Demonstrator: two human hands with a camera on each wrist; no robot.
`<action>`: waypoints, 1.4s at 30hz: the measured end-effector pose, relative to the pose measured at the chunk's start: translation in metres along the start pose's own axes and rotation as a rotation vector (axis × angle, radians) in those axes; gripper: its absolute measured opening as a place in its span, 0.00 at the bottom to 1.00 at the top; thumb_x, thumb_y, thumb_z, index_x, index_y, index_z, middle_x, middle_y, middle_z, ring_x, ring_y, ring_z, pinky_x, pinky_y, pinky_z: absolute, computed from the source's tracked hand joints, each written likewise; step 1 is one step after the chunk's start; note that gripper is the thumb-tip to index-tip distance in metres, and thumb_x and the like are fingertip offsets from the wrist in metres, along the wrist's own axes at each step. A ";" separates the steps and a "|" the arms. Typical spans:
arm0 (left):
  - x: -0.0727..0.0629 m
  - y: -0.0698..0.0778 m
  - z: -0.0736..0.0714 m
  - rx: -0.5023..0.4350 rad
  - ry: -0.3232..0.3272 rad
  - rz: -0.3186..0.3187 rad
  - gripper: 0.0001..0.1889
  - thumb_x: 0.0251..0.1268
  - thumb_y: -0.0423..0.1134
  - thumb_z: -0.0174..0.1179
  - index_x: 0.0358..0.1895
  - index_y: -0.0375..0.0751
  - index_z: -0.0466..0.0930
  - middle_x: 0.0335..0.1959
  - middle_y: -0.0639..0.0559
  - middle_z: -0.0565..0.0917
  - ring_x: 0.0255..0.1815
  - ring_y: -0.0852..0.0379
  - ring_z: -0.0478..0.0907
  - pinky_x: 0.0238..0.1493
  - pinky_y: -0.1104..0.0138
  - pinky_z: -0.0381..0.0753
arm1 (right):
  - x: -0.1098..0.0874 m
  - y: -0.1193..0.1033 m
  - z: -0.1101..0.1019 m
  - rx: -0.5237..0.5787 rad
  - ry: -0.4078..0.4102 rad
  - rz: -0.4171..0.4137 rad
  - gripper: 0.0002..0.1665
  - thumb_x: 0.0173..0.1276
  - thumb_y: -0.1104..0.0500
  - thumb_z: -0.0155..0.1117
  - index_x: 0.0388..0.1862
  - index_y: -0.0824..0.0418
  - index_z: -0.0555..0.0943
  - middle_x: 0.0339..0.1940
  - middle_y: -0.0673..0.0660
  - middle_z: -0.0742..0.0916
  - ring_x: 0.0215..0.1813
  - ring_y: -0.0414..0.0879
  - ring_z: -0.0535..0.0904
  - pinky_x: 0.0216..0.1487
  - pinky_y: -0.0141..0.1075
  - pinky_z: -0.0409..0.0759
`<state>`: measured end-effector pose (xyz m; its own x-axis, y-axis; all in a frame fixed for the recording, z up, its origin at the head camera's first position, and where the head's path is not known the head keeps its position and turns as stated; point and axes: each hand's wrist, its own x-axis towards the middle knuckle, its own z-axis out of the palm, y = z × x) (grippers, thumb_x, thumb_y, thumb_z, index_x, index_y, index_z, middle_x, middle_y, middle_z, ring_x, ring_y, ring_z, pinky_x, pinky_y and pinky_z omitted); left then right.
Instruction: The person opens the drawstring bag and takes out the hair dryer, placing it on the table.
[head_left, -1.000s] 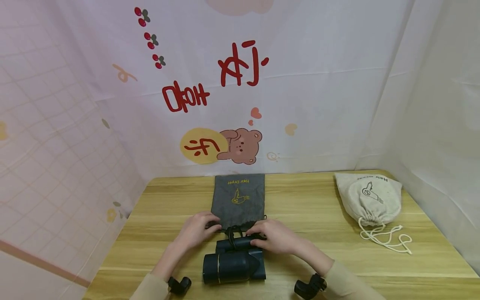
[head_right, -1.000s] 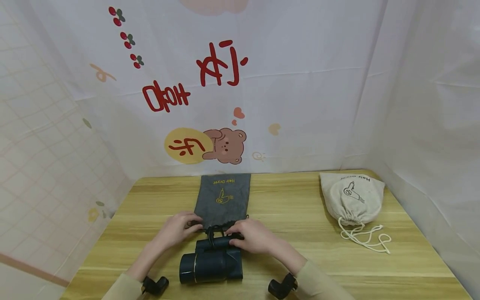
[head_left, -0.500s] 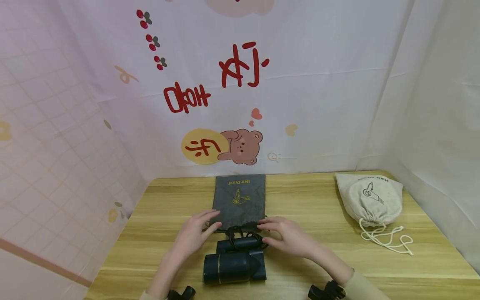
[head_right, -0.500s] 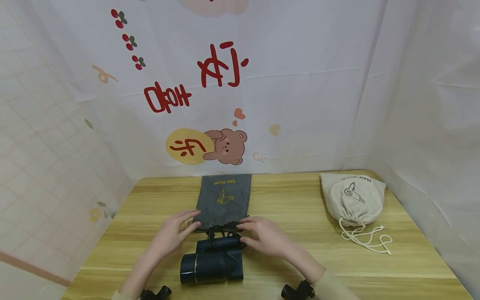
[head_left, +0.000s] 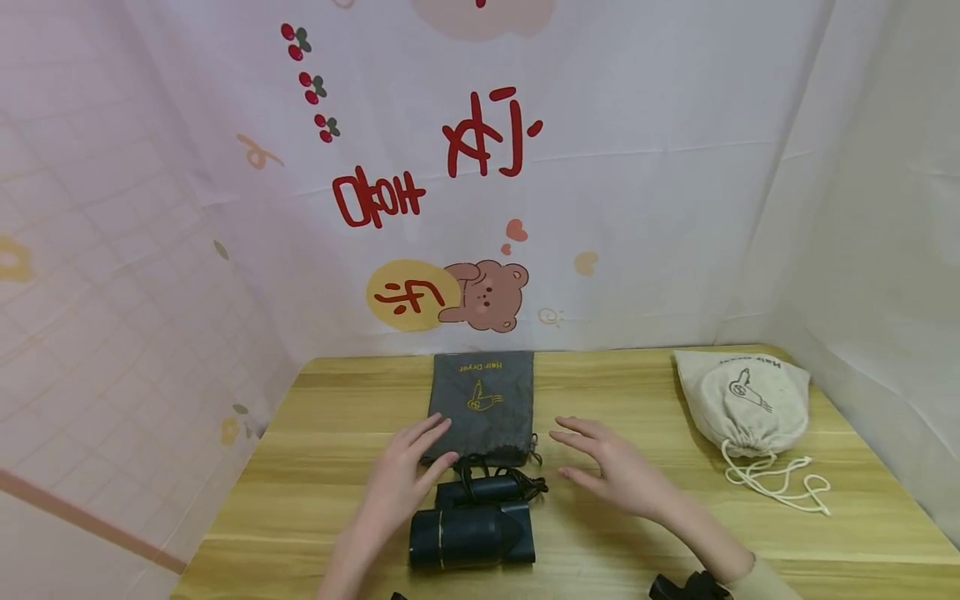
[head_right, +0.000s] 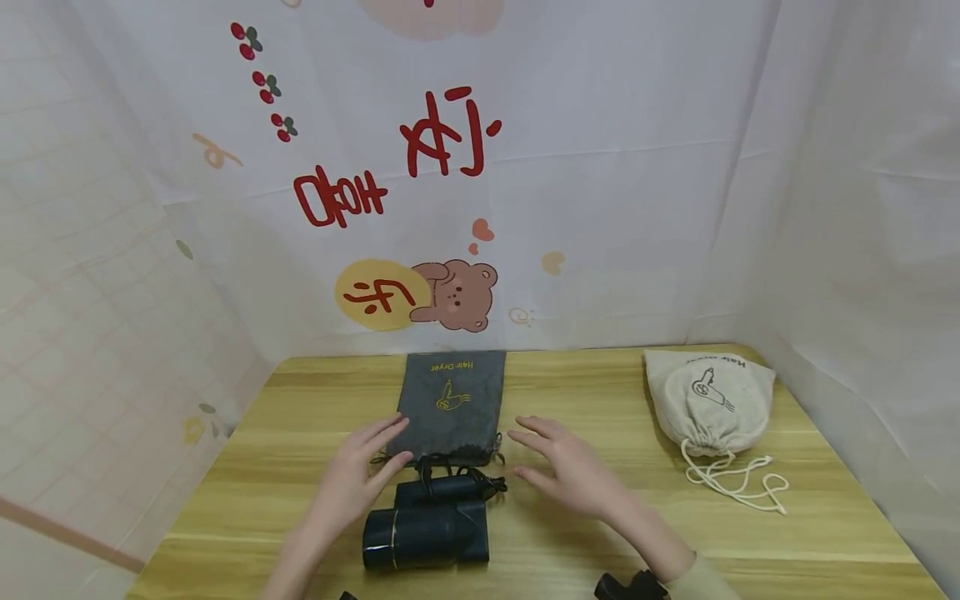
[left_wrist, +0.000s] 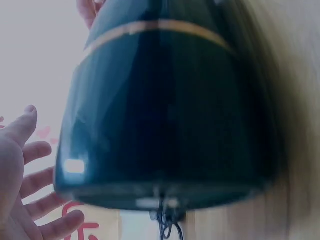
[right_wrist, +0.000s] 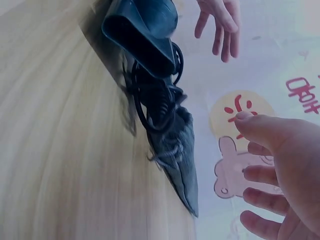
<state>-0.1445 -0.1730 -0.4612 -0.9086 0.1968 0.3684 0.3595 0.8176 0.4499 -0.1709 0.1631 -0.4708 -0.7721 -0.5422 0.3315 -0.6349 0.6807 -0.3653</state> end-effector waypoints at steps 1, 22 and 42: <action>0.000 0.003 0.001 0.002 -0.003 0.007 0.28 0.70 0.52 0.67 0.71 0.51 0.80 0.73 0.46 0.80 0.72 0.41 0.79 0.68 0.44 0.81 | -0.002 0.001 -0.002 -0.004 0.009 0.005 0.30 0.69 0.53 0.75 0.69 0.56 0.82 0.73 0.62 0.82 0.72 0.61 0.80 0.67 0.58 0.82; 0.000 0.054 0.027 -0.113 -0.105 0.064 0.29 0.74 0.58 0.61 0.74 0.56 0.77 0.75 0.50 0.78 0.76 0.47 0.75 0.67 0.49 0.82 | -0.030 0.043 -0.034 -0.110 0.131 0.039 0.34 0.65 0.55 0.78 0.69 0.61 0.82 0.72 0.66 0.81 0.72 0.68 0.78 0.65 0.62 0.81; 0.009 0.095 0.056 -0.206 -0.160 0.118 0.28 0.76 0.55 0.61 0.74 0.54 0.76 0.75 0.52 0.78 0.74 0.50 0.77 0.61 0.53 0.87 | -0.075 0.105 -0.078 -0.179 0.181 0.123 0.36 0.59 0.58 0.82 0.66 0.65 0.82 0.70 0.72 0.80 0.68 0.75 0.75 0.61 0.70 0.75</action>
<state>-0.1300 -0.0634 -0.4608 -0.8739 0.3807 0.3022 0.4857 0.6602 0.5730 -0.1775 0.3139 -0.4659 -0.8156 -0.3639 0.4498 -0.5089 0.8211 -0.2585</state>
